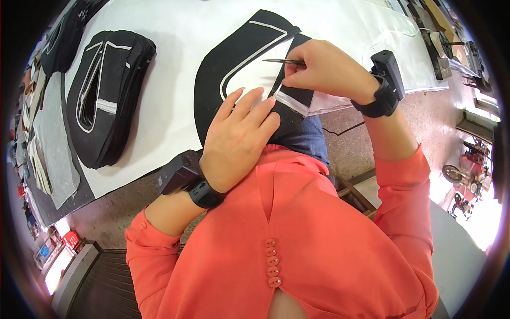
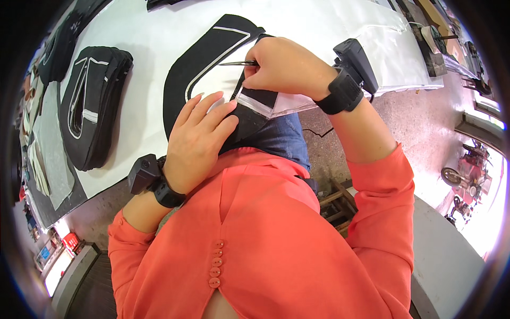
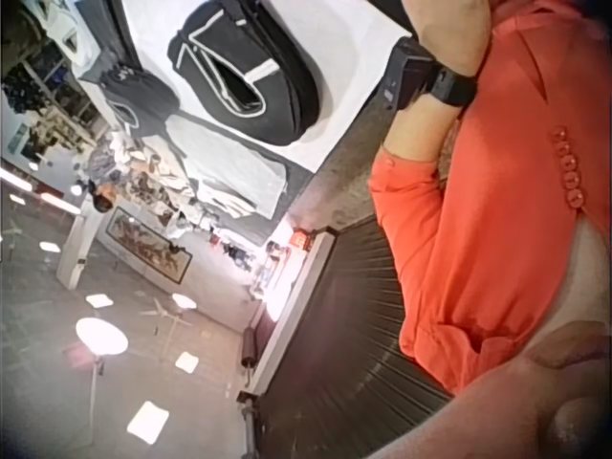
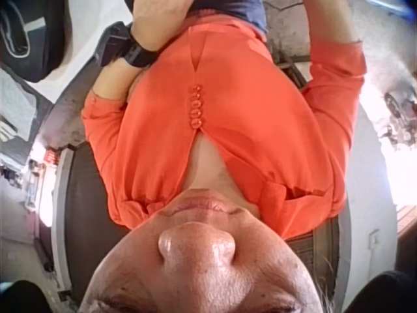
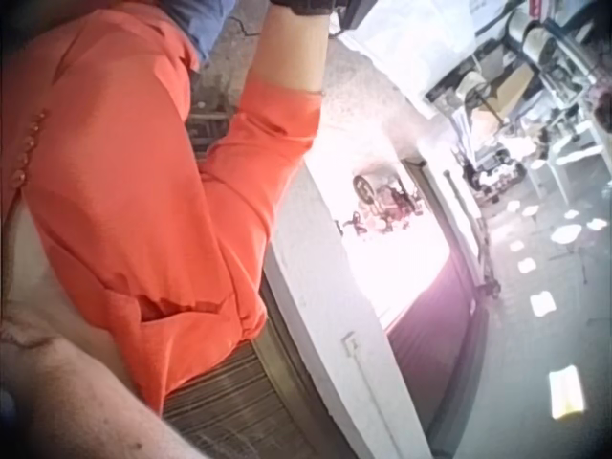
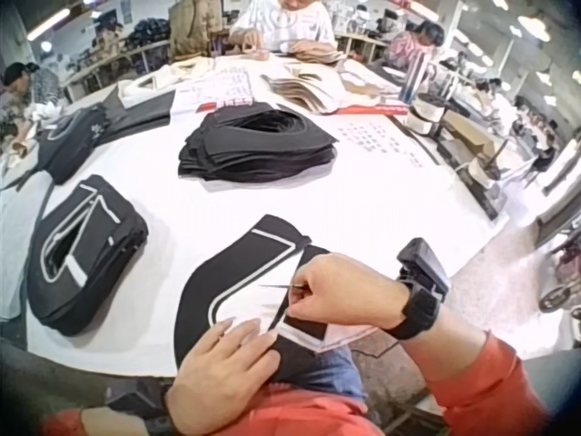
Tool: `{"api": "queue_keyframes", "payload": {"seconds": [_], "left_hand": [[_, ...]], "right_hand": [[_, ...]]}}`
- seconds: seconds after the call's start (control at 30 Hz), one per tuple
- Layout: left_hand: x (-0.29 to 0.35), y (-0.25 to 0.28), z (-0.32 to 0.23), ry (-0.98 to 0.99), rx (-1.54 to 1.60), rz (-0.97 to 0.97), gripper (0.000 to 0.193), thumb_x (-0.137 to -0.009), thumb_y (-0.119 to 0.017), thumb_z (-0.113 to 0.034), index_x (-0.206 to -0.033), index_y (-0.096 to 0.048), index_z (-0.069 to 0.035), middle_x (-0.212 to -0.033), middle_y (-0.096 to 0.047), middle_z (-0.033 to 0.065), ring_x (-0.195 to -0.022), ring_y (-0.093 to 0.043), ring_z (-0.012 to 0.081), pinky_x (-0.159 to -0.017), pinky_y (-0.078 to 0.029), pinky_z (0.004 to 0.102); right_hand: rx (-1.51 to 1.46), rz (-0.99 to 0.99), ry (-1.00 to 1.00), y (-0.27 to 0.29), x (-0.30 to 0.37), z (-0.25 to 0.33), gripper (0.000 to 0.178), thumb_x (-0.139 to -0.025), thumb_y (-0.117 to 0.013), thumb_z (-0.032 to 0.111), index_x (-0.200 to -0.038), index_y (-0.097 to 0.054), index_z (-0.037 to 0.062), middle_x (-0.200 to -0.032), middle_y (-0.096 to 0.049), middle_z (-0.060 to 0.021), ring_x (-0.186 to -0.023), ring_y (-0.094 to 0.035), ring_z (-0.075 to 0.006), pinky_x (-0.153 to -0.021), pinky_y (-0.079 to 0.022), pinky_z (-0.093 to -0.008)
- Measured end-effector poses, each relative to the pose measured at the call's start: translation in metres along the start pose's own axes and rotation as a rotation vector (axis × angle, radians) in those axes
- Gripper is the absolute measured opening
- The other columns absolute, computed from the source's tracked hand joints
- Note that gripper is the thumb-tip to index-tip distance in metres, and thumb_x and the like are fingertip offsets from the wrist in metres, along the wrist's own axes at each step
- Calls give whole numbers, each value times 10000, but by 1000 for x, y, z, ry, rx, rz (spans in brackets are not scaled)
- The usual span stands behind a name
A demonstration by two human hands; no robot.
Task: The person is using small scissors or snips to trim the edges and excess material from shoe upper components.
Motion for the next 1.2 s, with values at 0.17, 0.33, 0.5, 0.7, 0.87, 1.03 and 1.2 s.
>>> {"api": "queue_keyframes", "payload": {"seconds": [0.17, 0.33, 0.5, 0.7, 0.87, 1.03, 1.2], "left_hand": [[-3, -2, 1, -4, 25, -2, 368, -720, -773, -149, -1051, -634, -66, -1245, -629, 76, -1283, -549, 308, -1105, -415, 496], [-1, -8, -1, 3, 14, -3, 466, -681, -804, -176, -1096, -624, -66, -1250, -622, 78, -1277, -549, 314, -1102, -416, 498], [-3, -11, -2, 47, -1, -47, 350, -791, -725, -138, -1119, -629, -62, -1293, -617, 77, -1295, -542, 306, -1115, -403, 504], [-4, -13, -6, 59, -64, -42, 171, -901, -599, -99, -1064, -637, -65, -1380, -605, 44, -1324, -532, 279, -1130, -389, 490], [-7, -9, -5, 63, -39, -22, 177, -891, -604, -103, -1061, -632, -61, -1361, -612, 58, -1312, -540, 284, -1129, -391, 482], [-8, -11, -5, 55, -22, -15, 201, -882, -596, -87, -1077, -629, -53, -1352, -613, 69, -1291, -549, 292, -1122, -397, 481], [-6, -6, -7, 76, 16, 3, 211, -870, -583, -87, -1074, -618, -46, -1299, -619, 111, -1264, -547, 291, -1121, -405, 475]], "right_hand": [[-136, 71, -5, 1, -8, 6, 209, -815, -744, 205, -791, -694, 4, -618, -562, 6, -572, -515, -88, -545, -428, -278], [-48, 26, -37, -2, -10, -4, 214, -814, -741, 214, -799, -699, 4, -617, -561, 0, -576, -520, -87, -549, -433, -276], [78, -5, -21, -5, -13, -1, 235, -793, -759, 215, -817, -703, -11, -646, -609, -34, -608, -553, -111, -587, -462, -292], [-57, 9, 35, -1, -10, -15, 240, -800, -754, 208, -849, -711, -23, -671, -627, -48, -636, -565, -111, -611, -467, -289], [-35, -49, 12, 11, -13, -16, 235, -806, -759, 200, -843, -706, -26, -666, -620, -40, -630, -555, -103, -604, -464, -290], [-55, -73, -37, 9, -15, -24, 245, -811, -768, 225, -814, -702, -11, -659, -616, -21, -611, -549, -89, -575, -452, -277], [-124, 10, -154, 0, -9, -10, 236, -810, -765, 225, -796, -695, 0, -645, -603, -9, -583, -552, -89, -556, -449, -266]]}}
Point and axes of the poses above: each hand's wrist, its own x-axis away from the middle knuckle, its own y-axis out of the back of the hand, z = x × y, the point moved 1 cm from there along -x, towards the middle knuckle
